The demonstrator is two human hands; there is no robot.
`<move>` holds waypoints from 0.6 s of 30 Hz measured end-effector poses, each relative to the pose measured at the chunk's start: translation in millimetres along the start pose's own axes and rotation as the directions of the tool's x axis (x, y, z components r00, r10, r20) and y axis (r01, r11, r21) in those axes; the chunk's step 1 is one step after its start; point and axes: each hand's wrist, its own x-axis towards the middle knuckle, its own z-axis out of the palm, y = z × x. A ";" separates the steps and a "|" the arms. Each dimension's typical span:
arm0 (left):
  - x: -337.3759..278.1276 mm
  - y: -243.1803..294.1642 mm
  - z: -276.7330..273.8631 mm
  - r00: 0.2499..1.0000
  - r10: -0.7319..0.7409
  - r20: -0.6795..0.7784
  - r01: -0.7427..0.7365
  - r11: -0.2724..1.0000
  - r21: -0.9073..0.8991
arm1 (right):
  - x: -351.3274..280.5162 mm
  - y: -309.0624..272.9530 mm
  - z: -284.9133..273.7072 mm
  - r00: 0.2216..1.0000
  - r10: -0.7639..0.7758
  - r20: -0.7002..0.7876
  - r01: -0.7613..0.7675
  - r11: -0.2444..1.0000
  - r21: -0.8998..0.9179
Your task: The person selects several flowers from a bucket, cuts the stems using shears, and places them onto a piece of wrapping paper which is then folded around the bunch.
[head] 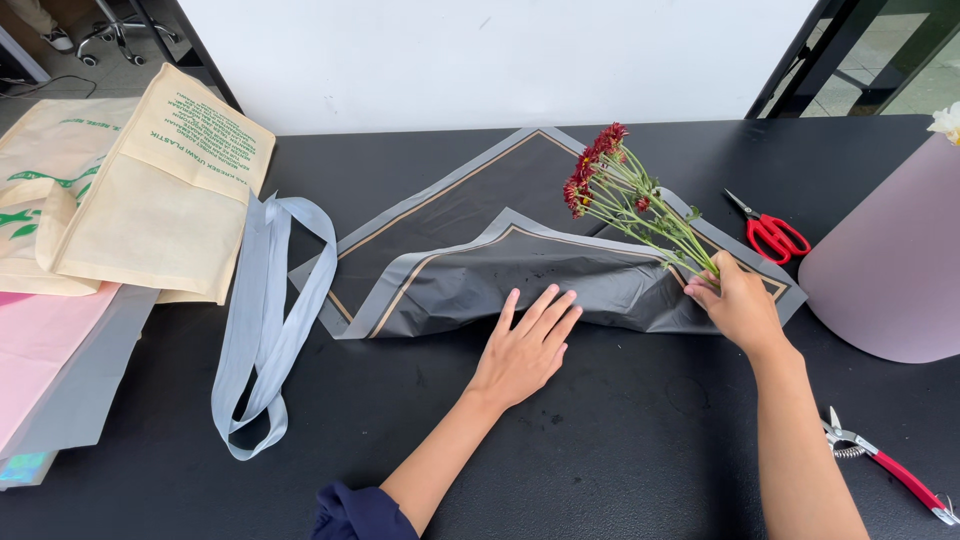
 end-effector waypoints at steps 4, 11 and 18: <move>7.5 -1.0 30.9 0.994 -0.090 0.055 0.091 0.996 -0.007 | 11.5 9.0 7.7 0.998 0.046 -0.036 -0.049 0.996 -0.073; 13.6 -33.5 11.5 0.984 -0.144 0.105 0.156 0.981 -0.117 | 15.0 14.6 8.0 0.997 0.039 -0.069 -0.044 0.997 -0.067; -61.3 -129.3 -11.5 0.667 -0.743 0.055 0.736 0.646 -0.203 | 13.6 10.8 -0.4 0.993 0.001 -0.118 -0.006 0.999 -0.043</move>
